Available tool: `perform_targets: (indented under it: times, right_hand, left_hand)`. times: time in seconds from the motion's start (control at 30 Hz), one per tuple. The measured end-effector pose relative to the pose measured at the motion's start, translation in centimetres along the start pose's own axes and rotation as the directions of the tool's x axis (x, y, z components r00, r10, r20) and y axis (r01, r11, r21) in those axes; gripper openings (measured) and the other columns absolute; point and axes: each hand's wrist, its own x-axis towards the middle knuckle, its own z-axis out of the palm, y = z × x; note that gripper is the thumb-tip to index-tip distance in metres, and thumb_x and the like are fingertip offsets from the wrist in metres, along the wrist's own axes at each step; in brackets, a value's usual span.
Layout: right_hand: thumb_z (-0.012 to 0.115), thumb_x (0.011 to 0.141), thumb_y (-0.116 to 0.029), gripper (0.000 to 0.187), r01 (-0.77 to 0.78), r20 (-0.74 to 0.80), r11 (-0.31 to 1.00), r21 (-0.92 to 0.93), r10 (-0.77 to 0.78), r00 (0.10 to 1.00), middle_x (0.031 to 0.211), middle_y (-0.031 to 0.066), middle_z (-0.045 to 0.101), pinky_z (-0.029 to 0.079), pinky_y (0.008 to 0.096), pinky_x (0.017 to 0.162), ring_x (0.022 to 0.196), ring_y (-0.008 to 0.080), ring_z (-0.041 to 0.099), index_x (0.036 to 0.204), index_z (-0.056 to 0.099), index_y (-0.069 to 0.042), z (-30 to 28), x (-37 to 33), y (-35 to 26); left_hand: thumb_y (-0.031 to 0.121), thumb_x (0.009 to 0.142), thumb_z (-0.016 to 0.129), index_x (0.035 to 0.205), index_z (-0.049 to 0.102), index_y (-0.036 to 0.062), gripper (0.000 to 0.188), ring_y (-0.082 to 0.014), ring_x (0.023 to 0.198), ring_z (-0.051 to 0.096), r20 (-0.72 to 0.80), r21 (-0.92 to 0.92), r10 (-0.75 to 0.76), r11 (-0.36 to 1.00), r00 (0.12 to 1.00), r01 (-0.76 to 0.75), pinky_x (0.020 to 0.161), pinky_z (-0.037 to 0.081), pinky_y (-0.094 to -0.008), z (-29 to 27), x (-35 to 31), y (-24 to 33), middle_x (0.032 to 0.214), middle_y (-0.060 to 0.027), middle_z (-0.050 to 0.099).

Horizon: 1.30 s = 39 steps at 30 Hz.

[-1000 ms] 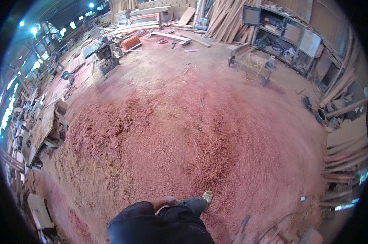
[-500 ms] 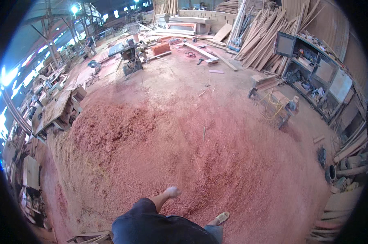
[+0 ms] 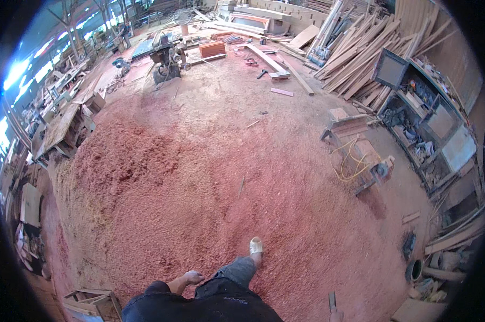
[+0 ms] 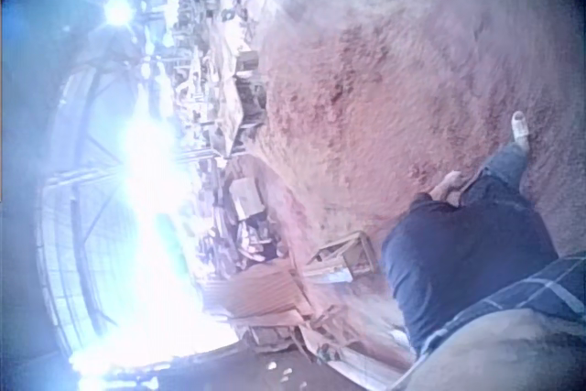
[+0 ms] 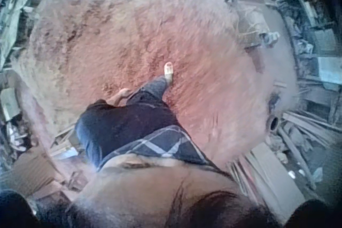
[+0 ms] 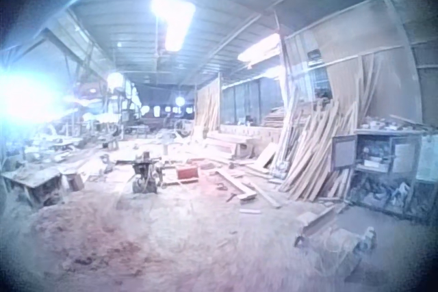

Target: The person opens a wooden box, removes a metal bar, and then uses a hammer and chisel to split a small block of wood. They then use an electric planer to smooth a long pinkish plank on the floor.

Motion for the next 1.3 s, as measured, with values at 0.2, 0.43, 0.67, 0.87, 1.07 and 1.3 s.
perform_targets:
  times: [0.2,0.43,0.67,0.87,1.07,1.3]
  right_hand:
    - [0.052,0.105,-0.058,0.08,-0.036,0.161,0.998,-0.057,0.044,0.986,0.149,0.0294,0.058,0.044,0.0454,0.113,0.137,0.0423,0.056,0.144,0.056,0.011,8.4,9.0,-12.1]
    - [0.052,0.105,-0.058,0.08,0.042,0.468,0.99,-0.136,0.026,0.883,0.149,0.0294,0.057,0.044,0.0454,0.113,0.137,0.0421,0.056,0.144,0.056,0.012,25.9,19.2,-31.5]
    - [0.053,0.104,-0.058,0.081,0.003,0.535,0.964,-0.266,0.145,0.832,0.149,0.0294,0.057,0.044,0.0453,0.113,0.138,0.042,0.056,0.144,0.056,0.012,37.6,35.1,-42.0]
    - [0.053,0.104,-0.059,0.081,-0.094,0.485,0.849,-0.52,0.384,0.786,0.15,0.0295,0.057,0.044,0.0452,0.113,0.138,0.0419,0.056,0.144,0.055,0.012,40.3,50.1,-52.4]
    - [0.063,0.099,-0.056,0.062,0.434,0.545,0.868,-0.24,-0.25,0.8,0.101,0.0181,0.079,0.058,0.0474,0.083,0.093,0.0378,0.074,0.123,0.072,0.0,53.9,66.7,-75.3]
    - [0.075,0.085,-0.06,0.069,0.377,0.729,0.892,-0.25,-0.083,0.68,0.111,0.022,0.078,0.057,0.0463,0.091,0.107,0.0361,0.075,0.12,0.074,-0.001,65.3,70.0,-93.1]
  left_hand:
    - [0.057,0.105,0.047,0.115,0.076,0.0082,0.058,-0.0433,0.114,0.068,0.322,0.162,-0.099,0.986,0.942,0.048,0.097,0.054,-0.05,-12.8,13.6,5.8,0.123,-0.0239,0.072]
    - [0.04,0.104,0.06,0.127,0.07,0.0027,0.045,-0.0283,0.099,0.074,-0.576,-0.445,-0.172,0.886,0.799,-0.13,0.089,0.057,-0.0406,-36.7,23.8,17.5,0.114,-0.0182,0.077]
    - [0.049,0.104,0.056,0.111,0.075,0.0037,0.049,-0.04,0.099,0.074,-0.533,-0.431,-0.334,0.898,0.778,0.09,0.086,0.057,-0.0468,-41.6,35.1,17.5,0.103,-0.0236,0.076]
    - [0.043,0.102,0.066,0.123,0.074,0.0048,0.045,-0.029,0.094,0.075,-0.048,-0.433,-0.304,0.865,0.951,0.255,0.087,0.059,-0.0435,-42.4,37.2,18.6,0.101,-0.0152,0.078]
    - [0.042,0.102,0.066,0.127,0.073,0.0042,0.046,-0.0257,0.097,0.073,-0.024,-0.602,-0.393,0.74,0.919,0.301,0.088,0.058,-0.0417,-55.6,48.5,22.5,0.107,-0.0121,0.077]
    - [0.04,0.102,0.066,0.131,0.071,0.0035,0.047,-0.0217,0.102,0.072,-0.148,-0.503,-0.248,0.853,0.957,0.143,0.09,0.057,-0.0396,-77.2,62.0,25.5,0.114,-0.0086,0.077]
